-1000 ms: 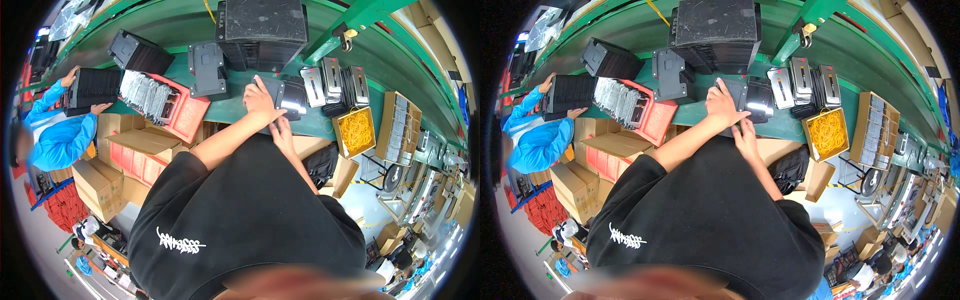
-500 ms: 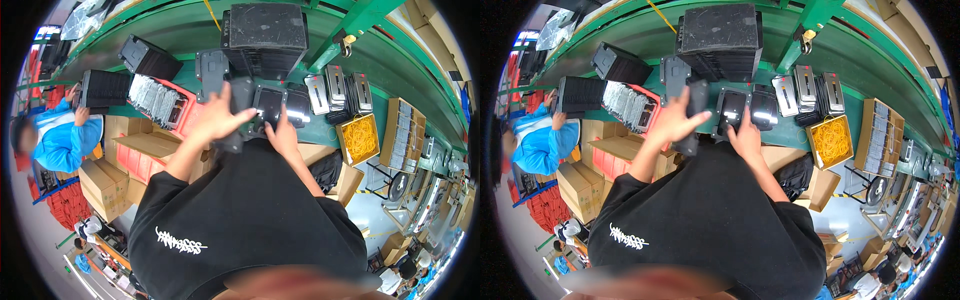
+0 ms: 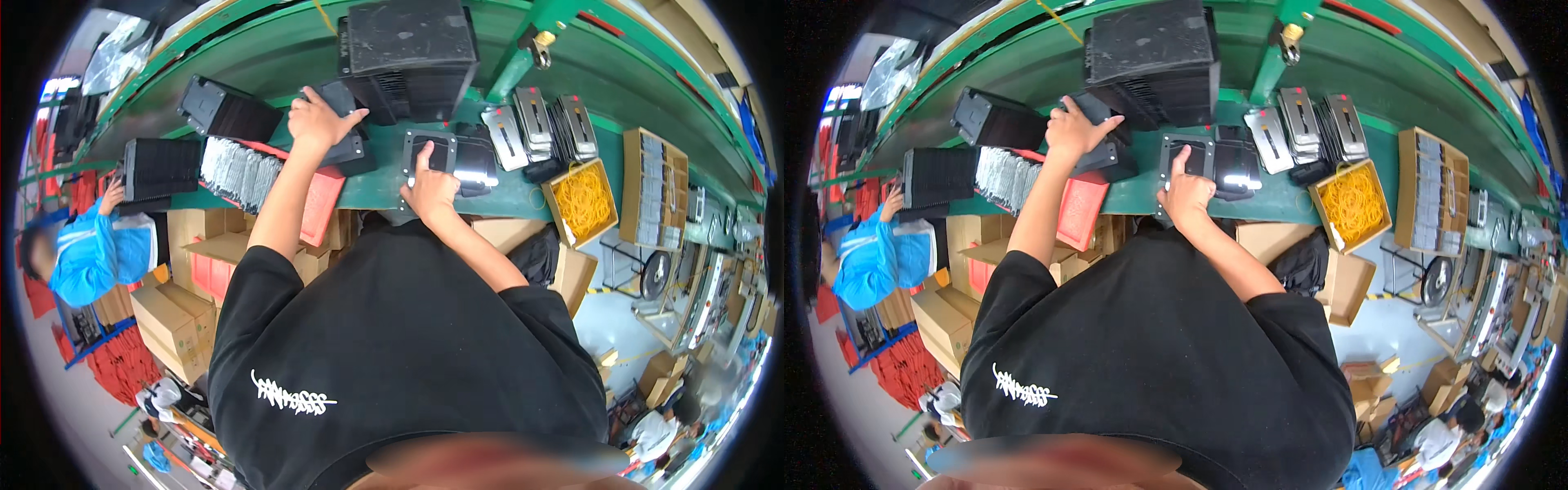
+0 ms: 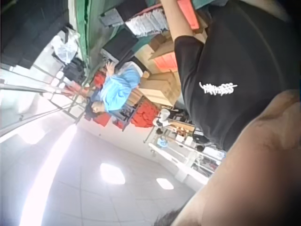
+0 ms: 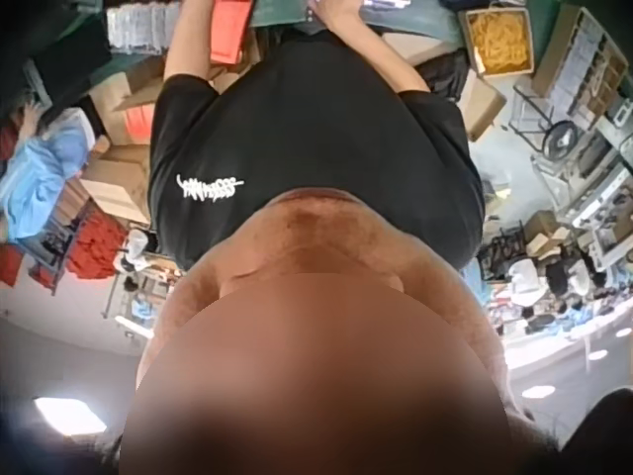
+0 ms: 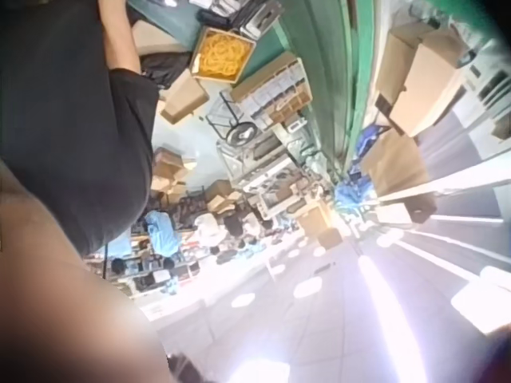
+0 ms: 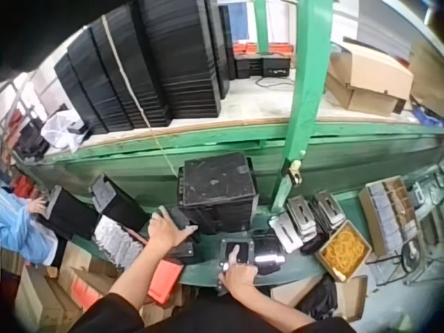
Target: Assembling and testing electronic components on a factory production line.
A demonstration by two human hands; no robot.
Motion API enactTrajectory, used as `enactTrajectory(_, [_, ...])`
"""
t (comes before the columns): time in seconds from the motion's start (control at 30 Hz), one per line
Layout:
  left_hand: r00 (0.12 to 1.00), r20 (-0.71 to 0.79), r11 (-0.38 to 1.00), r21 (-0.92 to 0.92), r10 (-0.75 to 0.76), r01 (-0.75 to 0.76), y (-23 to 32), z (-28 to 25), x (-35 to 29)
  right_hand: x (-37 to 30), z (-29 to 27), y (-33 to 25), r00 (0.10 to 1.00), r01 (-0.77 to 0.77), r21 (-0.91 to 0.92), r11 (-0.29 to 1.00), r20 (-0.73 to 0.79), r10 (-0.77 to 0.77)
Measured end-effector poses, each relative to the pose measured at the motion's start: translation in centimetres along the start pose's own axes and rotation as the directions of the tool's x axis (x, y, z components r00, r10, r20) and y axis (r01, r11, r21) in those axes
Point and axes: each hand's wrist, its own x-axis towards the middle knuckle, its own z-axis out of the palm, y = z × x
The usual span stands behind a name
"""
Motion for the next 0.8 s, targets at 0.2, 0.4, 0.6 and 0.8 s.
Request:
enactTrajectory(0.2, [0.76,-0.622,0.801,-0.35,0.188,-0.485,0.5,-0.8,-6.0,-1.1,-3.5,5.7,1.0,0.025,0.55,0.835,-0.005,-0.027])
enactTrajectory(0.4, [0.937,-0.067,0.415,-0.884,0.343,-0.215,3.9,1.4,-13.8,-1.5,0.3,12.8,0.933,-0.003,0.754,0.657,-0.234,0.273])
enactTrajectory(0.6, [0.905,0.213,0.808,-0.555,0.367,-0.197,10.1,4.0,-12.2,1.2,5.8,12.8,0.93,-0.125,0.405,0.906,-0.27,0.249])
enactTrajectory(0.8, [0.914,0.299,0.94,-0.286,0.274,-0.188,14.3,4.9,-11.1,-3.5,6.7,12.8,0.906,0.328,0.552,0.766,-0.414,-0.09])
